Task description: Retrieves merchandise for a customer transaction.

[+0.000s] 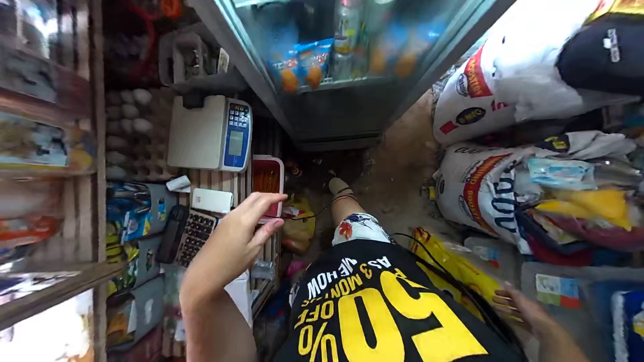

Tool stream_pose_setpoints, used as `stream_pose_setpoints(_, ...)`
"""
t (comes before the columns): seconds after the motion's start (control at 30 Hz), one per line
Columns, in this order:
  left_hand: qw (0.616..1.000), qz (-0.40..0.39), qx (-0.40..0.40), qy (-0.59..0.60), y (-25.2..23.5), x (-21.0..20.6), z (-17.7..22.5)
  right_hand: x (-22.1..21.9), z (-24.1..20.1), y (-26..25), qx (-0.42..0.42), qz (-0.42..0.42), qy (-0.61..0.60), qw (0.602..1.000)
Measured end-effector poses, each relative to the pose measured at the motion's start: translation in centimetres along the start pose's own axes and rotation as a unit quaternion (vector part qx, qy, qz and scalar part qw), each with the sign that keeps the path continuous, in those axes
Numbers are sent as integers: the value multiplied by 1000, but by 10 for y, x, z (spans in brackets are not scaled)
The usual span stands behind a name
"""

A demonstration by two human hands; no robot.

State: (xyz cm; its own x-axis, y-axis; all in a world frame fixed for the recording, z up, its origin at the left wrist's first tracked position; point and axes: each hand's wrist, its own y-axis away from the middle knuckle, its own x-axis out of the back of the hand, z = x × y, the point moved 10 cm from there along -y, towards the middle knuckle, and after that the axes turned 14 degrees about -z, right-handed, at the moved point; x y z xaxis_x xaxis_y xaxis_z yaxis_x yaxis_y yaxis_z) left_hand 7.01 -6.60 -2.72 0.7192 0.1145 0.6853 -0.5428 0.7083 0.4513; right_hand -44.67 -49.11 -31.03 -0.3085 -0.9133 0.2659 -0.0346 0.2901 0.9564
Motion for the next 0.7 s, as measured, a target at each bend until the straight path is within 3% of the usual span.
stream_pose_setpoints(0.07,999,9,34,6,-26,25,1,-3,-64,-44,28,5,165,986)
stream_pose_setpoints(0.17,988,86,129,21,-17,62,-49,-41,-168,-76,127,-20,197,972)
stream_pose_setpoints(0.2,977,131,166,34,-2,74,-68,-63,-208,-63,130,-51,178,974)
stream_pose_setpoints(0.27,933,216,276,87,37,87,-107,-116,-289,4,51,-186,192,962)
stream_pose_setpoints(0.3,897,254,343,118,59,85,-125,-136,-320,29,86,-217,210,949)
stream_pose_setpoints(0.33,858,289,401,141,82,79,-142,-158,-343,49,82,-278,215,933)
stream_pose_setpoints(0.4,794,324,477,192,117,51,-179,-179,-370,47,112,-308,206,922)
stream_pose_setpoints(0.47,763,311,510,248,126,4,-220,-181,-391,2,165,-335,174,911)
stream_pose_setpoints(0.53,746,281,522,302,109,-44,-254,-181,-417,-23,199,-370,136,897)
stream_pose_setpoints(0.6,721,285,529,346,81,-77,-275,-185,-445,-14,234,-371,121,890)
stream_pose_setpoints(0.7,670,316,578,341,48,-88,-287,-181,-467,3,277,-308,195,889)
